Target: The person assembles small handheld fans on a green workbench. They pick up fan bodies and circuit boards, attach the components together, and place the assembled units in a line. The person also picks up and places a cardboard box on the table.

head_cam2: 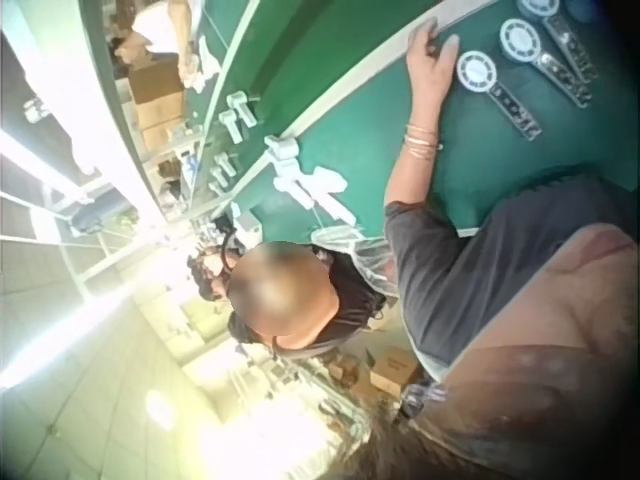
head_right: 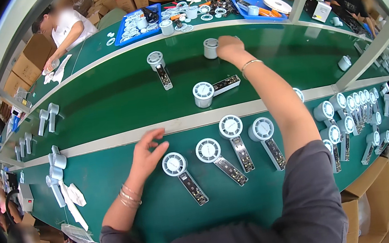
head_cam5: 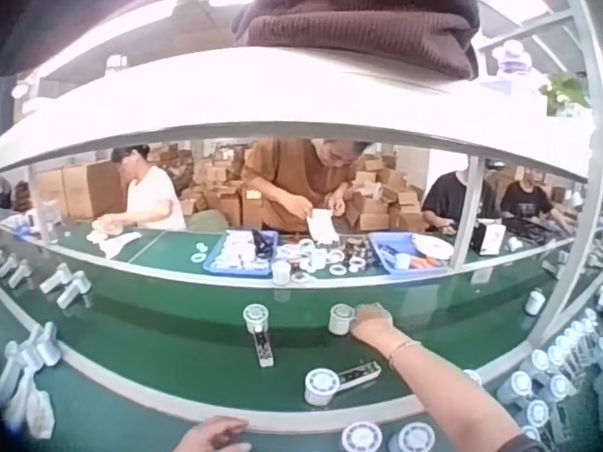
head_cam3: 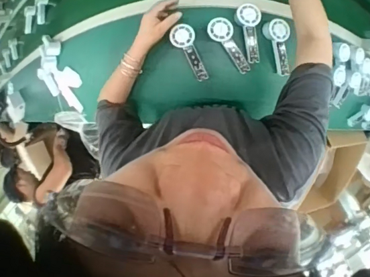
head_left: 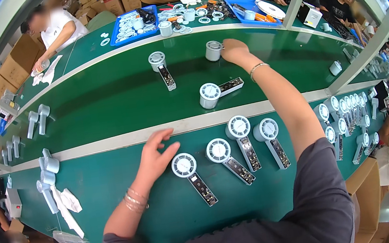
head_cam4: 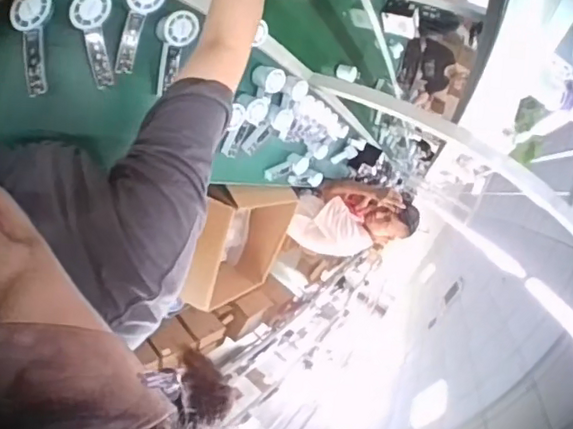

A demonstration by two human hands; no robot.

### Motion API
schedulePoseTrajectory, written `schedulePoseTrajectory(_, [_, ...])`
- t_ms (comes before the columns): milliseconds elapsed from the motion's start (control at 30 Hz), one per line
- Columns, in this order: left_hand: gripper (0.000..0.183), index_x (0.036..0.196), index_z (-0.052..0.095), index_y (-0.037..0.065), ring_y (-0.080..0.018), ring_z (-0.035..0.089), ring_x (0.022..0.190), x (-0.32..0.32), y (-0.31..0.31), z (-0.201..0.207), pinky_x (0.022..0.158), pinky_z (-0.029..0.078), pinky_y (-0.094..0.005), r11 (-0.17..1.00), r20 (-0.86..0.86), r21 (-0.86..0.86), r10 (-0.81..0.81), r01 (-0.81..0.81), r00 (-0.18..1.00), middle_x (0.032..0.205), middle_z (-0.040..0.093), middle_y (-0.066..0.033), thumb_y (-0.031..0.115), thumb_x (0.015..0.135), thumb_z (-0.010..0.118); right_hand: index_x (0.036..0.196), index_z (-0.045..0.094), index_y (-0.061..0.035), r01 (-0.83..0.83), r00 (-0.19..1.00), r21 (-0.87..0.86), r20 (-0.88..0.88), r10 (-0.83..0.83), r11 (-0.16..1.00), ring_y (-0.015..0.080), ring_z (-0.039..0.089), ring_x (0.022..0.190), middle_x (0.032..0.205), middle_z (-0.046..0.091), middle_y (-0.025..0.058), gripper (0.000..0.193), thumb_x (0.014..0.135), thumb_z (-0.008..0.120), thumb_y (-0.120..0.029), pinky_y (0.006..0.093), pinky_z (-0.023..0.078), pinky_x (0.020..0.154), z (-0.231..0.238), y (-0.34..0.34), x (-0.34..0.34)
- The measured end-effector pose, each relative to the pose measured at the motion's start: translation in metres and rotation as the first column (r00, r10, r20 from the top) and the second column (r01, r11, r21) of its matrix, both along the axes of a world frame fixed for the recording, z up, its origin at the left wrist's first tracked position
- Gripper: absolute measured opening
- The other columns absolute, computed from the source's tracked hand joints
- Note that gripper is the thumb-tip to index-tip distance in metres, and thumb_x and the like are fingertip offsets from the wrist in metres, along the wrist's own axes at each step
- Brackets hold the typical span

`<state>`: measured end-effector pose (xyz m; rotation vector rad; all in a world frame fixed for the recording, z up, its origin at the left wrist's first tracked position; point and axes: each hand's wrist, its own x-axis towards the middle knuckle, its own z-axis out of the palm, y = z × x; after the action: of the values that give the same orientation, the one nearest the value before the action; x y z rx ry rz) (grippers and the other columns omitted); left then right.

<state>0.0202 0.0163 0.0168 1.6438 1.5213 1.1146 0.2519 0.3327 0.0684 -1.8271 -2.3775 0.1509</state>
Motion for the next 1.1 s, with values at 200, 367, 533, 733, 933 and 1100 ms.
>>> schedulePoseTrajectory(200, [0.071, 0.130, 0.045, 0.005, -0.0283, 0.051, 0.111, 0.032, 0.098, 0.016, 0.092, 0.043, -0.0373, 0.985, -0.069, 0.022, -0.168, 0.169, 0.983, 0.120, 0.052, -0.0166, 0.027, 0.070, 0.075, 0.112, 0.057, -0.0014, -0.041, 0.978, 0.108, 0.206, 0.018, 0.993, 0.0291, 0.053, 0.112, 0.119, 0.054, 0.0150, 0.034, 0.079, 0.055, -0.011, 0.0406, 0.048, 0.088, -0.030, 0.015, 0.022])
schedulePoseTrajectory(367, [0.080, 0.130, 0.043, 0.001, -0.0292, 0.050, 0.113, 0.061, 0.156, -0.012, 0.092, 0.045, -0.0344, 0.959, -0.236, 0.127, -0.220, 0.255, 0.946, 0.123, 0.051, -0.0195, 0.026, 0.064, 0.080, 0.113, 0.053, -0.0041, -0.117, 0.964, 0.225, 0.260, 0.056, 0.967, 0.0258, 0.050, 0.113, 0.118, 0.052, 0.0121, 0.035, 0.080, 0.057, -0.015, 0.0461, 0.042, 0.092, -0.044, 0.037, 0.004])
schedulePoseTrajectory(533, [0.060, 0.115, 0.055, 0.001, -0.0218, 0.061, 0.094, 0.059, 0.156, -0.006, 0.085, 0.048, -0.0313, 0.972, -0.104, 0.092, -0.206, 0.216, 0.973, 0.104, 0.062, -0.0137, 0.020, 0.064, 0.079, 0.110, 0.055, -0.0082, -0.120, 0.974, 0.210, 0.215, 0.073, 0.970, 0.0258, 0.051, 0.113, 0.117, 0.054, 0.0099, 0.031, 0.081, 0.058, -0.019, 0.0506, 0.038, 0.093, -0.066, 0.057, 0.004])
schedulePoseTrajectory(733, [0.059, 0.119, 0.050, 0.006, -0.0143, 0.059, 0.093, -0.026, 0.094, 0.033, 0.083, 0.049, -0.0279, 1.000, 0.261, 0.004, 0.005, -0.006, 0.965, 0.103, 0.060, -0.0062, 0.006, 0.066, 0.075, 0.100, 0.059, -0.0058, -0.284, 0.929, 0.004, 0.249, 0.274, 0.959, 0.0290, 0.061, 0.095, 0.096, 0.064, 0.0125, 0.029, 0.078, 0.060, -0.024, 0.0422, 0.048, 0.082, -0.040, 0.043, 0.026])
schedulePoseTrajectory(933, [0.056, 0.107, 0.053, 0.001, -0.0196, 0.058, 0.094, -0.134, -0.009, 0.041, 0.087, 0.044, -0.0316, 0.992, 0.407, -0.079, -0.062, 0.102, 0.911, 0.099, 0.061, -0.0119, 0.013, 0.056, 0.073, 0.093, 0.056, 0.0004, -0.220, 0.948, 0.143, -0.201, 0.246, 0.965, 0.0280, 0.065, 0.077, 0.081, 0.064, 0.0162, 0.029, 0.076, 0.061, -0.023, 0.0384, 0.051, 0.068, -0.001, -0.033, 0.039])
schedulePoseTrajectory(1100, [0.060, 0.104, 0.057, -0.001, -0.0203, 0.058, 0.097, -0.128, -0.080, 0.030, 0.089, 0.044, -0.0334, 0.898, 0.485, -0.333, -0.099, 0.288, 0.869, 0.103, 0.062, -0.0129, 0.008, 0.049, 0.079, 0.088, 0.052, 0.0014, -0.318, 0.727, -0.249, -0.683, 0.067, 0.915, 0.0147, 0.058, 0.056, 0.066, 0.056, 0.0076, 0.026, 0.079, 0.062, -0.021, 0.0287, 0.047, 0.052, 0.032, -0.136, 0.067])
